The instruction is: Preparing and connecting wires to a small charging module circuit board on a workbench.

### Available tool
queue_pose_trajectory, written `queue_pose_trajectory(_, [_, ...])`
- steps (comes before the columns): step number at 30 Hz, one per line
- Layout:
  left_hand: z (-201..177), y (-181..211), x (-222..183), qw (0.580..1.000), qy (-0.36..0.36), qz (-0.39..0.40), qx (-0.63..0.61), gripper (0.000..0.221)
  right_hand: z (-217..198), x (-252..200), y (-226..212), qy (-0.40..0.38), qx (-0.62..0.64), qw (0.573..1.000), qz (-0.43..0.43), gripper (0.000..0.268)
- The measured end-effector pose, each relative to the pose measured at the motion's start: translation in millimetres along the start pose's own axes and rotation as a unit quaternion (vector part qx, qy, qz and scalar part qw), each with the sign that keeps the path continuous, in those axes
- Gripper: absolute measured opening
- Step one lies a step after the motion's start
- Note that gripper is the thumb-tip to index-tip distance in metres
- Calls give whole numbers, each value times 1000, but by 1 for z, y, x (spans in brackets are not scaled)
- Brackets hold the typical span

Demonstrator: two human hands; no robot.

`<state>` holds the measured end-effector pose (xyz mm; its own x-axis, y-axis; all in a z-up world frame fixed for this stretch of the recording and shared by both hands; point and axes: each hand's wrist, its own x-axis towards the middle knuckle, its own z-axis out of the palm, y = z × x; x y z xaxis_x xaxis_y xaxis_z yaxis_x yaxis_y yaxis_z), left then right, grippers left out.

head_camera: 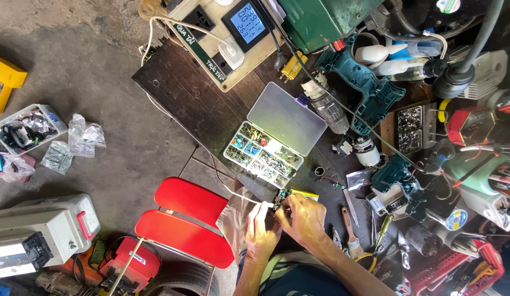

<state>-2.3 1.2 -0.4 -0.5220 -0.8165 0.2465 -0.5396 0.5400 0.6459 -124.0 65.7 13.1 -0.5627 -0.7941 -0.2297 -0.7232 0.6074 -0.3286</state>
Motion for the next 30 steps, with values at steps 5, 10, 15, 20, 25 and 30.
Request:
queue_pose_trajectory(5, [-3,6,6,1000,-2,-17,7,44,-18,0,3,38,64,997,-21,12])
queue_pose_trajectory(10, [-2,7,5,999,-8,5,35,41,-36,-6,13,4,205,978,-30,13])
queue_pose_trajectory(15, [-3,3,-4,999,-25,-20,38,46,-52,-14,9,-28,336,941,37,13])
queue_pose_trajectory(20, [-10,7,-20,999,-29,-30,3,44,-57,-23,11,-108,406,898,133,16])
queue_pose_trajectory(25, [-51,37,11,963,-112,-46,-242,20,-54,-31,16,-242,470,821,215,18])
queue_pose_trajectory(30, [-60,45,19,961,-104,-20,-256,14,-46,-32,20,-255,575,744,227,9])
